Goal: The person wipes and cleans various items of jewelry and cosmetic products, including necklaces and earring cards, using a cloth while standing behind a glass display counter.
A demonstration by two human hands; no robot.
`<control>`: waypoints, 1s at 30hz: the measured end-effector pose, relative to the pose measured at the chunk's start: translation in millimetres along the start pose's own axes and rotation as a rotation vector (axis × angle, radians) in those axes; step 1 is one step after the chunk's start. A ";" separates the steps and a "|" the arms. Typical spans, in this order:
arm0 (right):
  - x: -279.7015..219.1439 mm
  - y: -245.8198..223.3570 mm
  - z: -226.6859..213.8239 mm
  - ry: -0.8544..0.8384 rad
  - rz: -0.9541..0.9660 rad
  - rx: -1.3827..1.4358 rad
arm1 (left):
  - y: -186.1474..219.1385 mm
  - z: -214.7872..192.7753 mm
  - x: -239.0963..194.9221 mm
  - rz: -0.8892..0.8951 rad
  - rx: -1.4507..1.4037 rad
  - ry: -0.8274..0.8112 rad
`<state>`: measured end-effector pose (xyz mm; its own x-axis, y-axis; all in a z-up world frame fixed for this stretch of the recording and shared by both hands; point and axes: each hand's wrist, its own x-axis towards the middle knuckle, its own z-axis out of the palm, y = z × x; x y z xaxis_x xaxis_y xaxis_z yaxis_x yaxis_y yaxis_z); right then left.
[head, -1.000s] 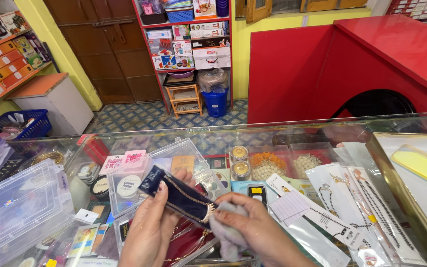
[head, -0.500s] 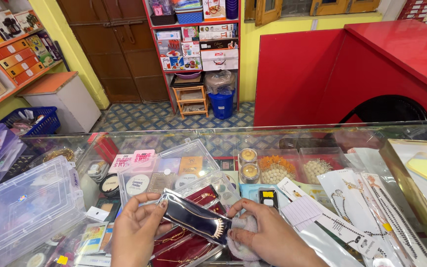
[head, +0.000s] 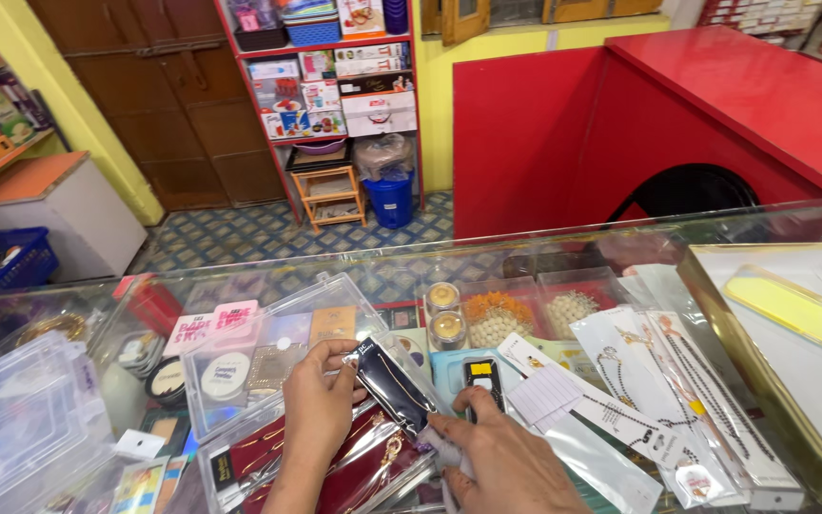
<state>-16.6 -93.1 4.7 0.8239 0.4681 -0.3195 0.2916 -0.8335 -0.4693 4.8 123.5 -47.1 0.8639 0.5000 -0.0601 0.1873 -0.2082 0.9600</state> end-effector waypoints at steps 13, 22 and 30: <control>6.4 4.6 8.6 -0.028 -0.024 -0.085 | 15.9 14.9 -15.8 0.175 0.520 0.007; 5.9 2.3 6.7 -0.015 -0.091 -0.127 | 34.3 16.0 -46.1 0.238 0.855 -0.112; 3.2 2.3 3.5 -0.025 -0.081 -0.109 | 33.4 19.7 -44.5 0.196 0.946 -0.171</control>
<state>-15.0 -92.5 -0.3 0.7836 0.5409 -0.3054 0.4088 -0.8193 -0.4020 -18.2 77.7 -17.7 0.9617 0.2721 -0.0332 0.2664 -0.8995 0.3463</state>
